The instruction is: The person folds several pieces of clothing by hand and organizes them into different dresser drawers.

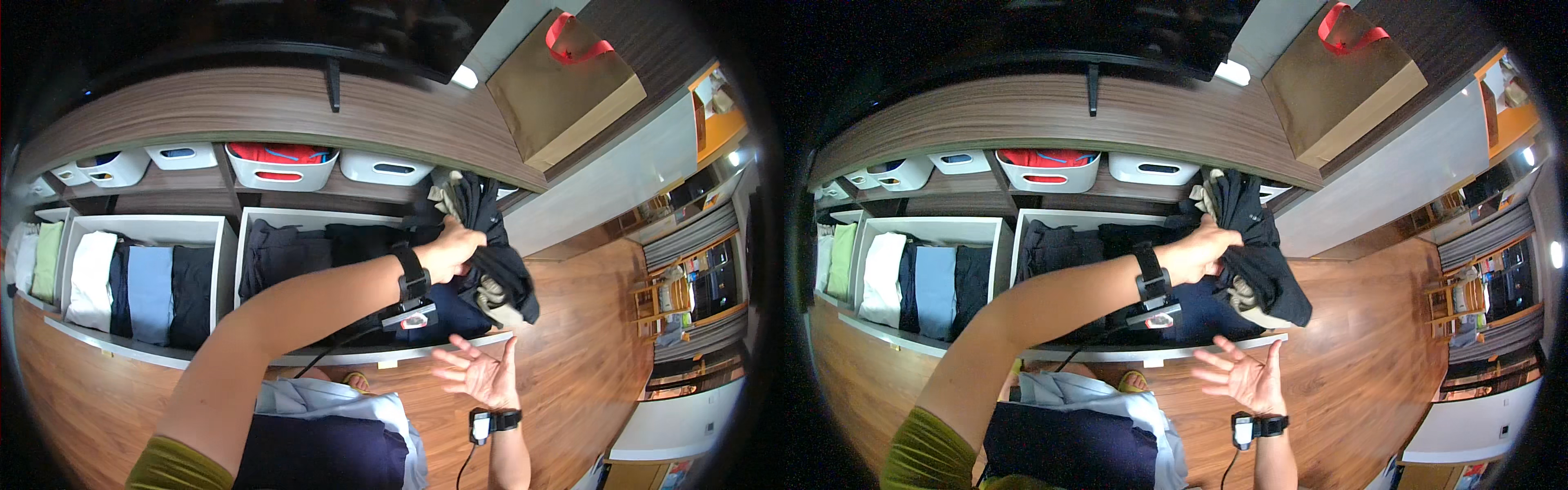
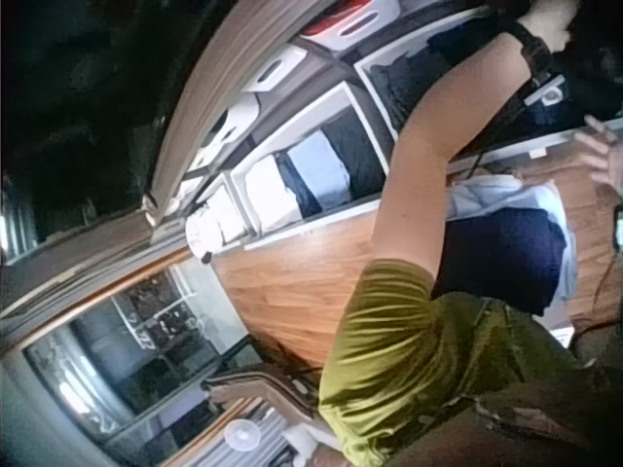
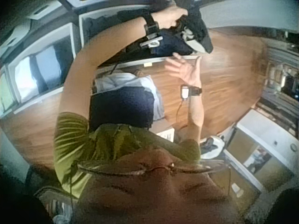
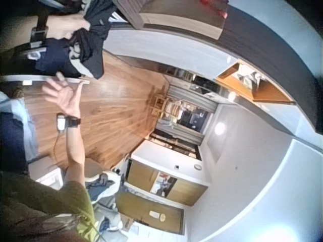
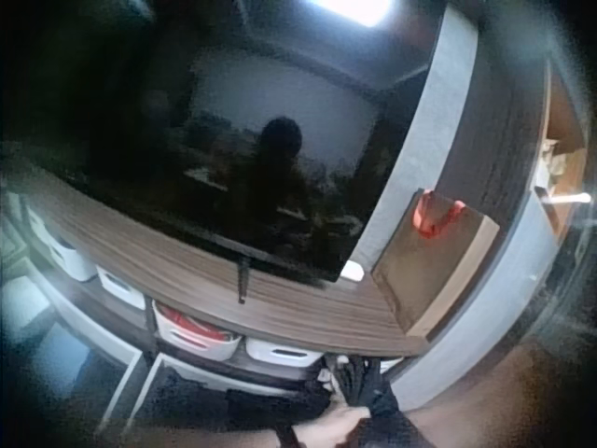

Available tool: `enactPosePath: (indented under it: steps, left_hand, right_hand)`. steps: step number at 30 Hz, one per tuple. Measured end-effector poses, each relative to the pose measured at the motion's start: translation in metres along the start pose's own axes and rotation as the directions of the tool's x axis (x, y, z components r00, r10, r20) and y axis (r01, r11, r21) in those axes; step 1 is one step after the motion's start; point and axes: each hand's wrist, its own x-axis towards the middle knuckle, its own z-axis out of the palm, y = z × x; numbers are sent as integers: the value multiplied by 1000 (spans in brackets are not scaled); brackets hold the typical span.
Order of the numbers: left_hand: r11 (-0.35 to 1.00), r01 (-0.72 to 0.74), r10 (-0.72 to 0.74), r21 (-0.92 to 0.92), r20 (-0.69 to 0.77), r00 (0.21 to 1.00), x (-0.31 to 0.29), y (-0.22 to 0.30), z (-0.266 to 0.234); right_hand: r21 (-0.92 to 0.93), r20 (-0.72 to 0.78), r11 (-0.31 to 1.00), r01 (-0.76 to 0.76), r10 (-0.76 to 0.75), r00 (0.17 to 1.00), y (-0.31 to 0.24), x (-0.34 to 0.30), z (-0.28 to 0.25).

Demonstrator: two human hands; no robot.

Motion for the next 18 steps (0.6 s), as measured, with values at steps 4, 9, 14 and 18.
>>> enactPosePath:
  steps: [4, 9, 14, 18]
  left_hand:
    - [997, 41, -29, -66, 169, 985, -38, 31, -14]
    - [986, 115, -140, 120, 230, 963, -107, 55, -79]
    - [950, 9, -37, 311, 85, 996, -168, 74, -149]
    - [931, -10, 18, 364, -19, 1000, -201, 82, -195]
  right_hand:
    - [266, -35, 904, 334, -338, 941, 12, 26, -2]
    - [299, -270, 800, 520, -452, 850, -2, 33, -1]
    - [-53, -323, 934, 354, -351, 879, -18, 89, 52]
    - [-266, -142, 928, 260, -305, 942, -6, 122, 83]
